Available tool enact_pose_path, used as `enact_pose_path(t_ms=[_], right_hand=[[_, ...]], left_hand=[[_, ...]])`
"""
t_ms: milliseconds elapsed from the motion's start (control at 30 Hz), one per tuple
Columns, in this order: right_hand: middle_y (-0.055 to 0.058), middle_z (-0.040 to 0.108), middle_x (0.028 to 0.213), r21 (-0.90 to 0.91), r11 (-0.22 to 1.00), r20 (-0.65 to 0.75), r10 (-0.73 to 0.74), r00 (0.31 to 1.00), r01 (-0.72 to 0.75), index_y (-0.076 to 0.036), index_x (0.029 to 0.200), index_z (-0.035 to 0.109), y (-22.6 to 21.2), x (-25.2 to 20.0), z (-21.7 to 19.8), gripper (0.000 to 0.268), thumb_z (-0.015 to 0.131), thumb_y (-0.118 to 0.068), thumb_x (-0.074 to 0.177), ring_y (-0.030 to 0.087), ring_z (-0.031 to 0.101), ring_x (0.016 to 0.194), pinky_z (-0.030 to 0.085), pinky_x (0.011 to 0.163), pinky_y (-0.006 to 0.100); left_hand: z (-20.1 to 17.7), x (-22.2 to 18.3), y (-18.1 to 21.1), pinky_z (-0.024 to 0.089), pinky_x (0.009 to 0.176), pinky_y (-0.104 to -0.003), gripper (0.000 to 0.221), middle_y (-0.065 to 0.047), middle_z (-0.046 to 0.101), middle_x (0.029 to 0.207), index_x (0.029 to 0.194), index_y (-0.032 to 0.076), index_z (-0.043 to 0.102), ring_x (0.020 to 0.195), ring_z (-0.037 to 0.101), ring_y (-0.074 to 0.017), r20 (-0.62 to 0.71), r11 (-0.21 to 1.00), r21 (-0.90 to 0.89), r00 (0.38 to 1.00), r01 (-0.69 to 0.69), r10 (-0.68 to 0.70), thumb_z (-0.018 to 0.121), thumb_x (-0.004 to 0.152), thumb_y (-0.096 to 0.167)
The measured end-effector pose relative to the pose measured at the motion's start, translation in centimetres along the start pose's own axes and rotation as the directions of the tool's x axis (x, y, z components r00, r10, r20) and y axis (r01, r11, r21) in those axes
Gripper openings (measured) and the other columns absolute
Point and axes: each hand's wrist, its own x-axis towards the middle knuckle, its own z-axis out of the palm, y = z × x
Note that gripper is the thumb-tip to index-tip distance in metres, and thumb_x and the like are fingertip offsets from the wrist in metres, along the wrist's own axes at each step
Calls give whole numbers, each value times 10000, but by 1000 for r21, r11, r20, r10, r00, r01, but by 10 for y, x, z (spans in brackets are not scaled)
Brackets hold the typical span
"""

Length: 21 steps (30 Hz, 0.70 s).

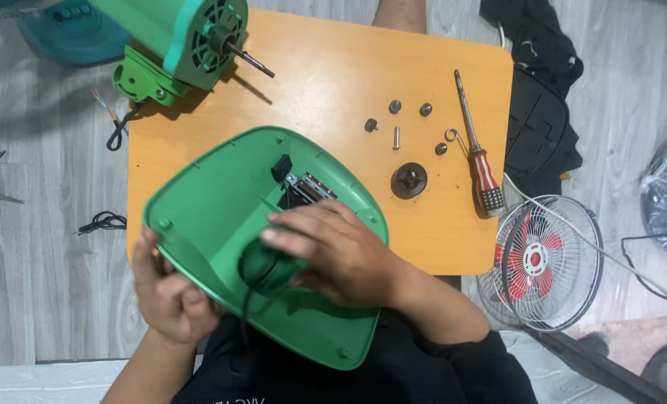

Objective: The person uses a screwdriver to tighten screws on a switch assembly inside a green plastic fan base. They then route the power cord through a hole in the base and attach a black rubber foot pad to the bottom of the base.

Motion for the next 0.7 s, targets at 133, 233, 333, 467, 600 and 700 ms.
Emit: enact_pose_path(t_ms=[133,233,333,467,600,700], right_hand=[[86,568,1325,79,991,48,-116,992,111,-142,1419,564,-13,18,-15,432,692,-240,1018,284,624,1152,484,1096,467],[82,562,1058,98,984,143,-160,977,147,-82,1397,583,-17,27,-18,408,669,-226,1025,254,554,886,457,880,402],[61,495,887,56,976,120,-216,969,210,-76,1285,637,-16,31,-12,295,672,-183,1012,233,504,723,423,680,373],[42,501,877,106,985,97,-147,984,137,-122,1140,681,-17,35,-11,191,736,-116,957,216,537,697,420,607,351],[56,527,889,104,986,47,-135,990,129,-107,1169,652,-18,34,-13,221,730,-95,962,251,557,709,434,620,376],[59,471,858,120,983,-5,-141,990,140,-72,1150,649,-23,34,-18,218,733,-42,951,230,489,654,422,598,374]], left_hand=[[-6,35,23,319,1214,-502,314,-233,242,1639,902,30,508,1164,398,-280,-24,985,83,988,153,-152,383,1081,255],[-16,17,25,299,1148,-509,283,-239,381,1367,909,33,528,1285,351,-366,24,964,89,967,252,-255,408,1067,235],[-21,-3,25,374,893,-371,206,-151,501,1003,851,55,493,925,422,-250,89,933,-22,931,358,-355,393,991,167],[-29,0,36,294,736,-311,303,-10,365,809,768,145,391,771,331,-134,184,784,-362,863,505,-471,343,1024,300],[-45,-23,37,393,1027,-431,430,-164,518,1148,839,124,421,1048,462,-260,246,593,-572,809,566,-535,540,974,514],[-63,-57,15,465,946,-357,645,-11,477,850,892,145,379,934,554,-208,342,700,-506,863,503,-373,792,790,630]])
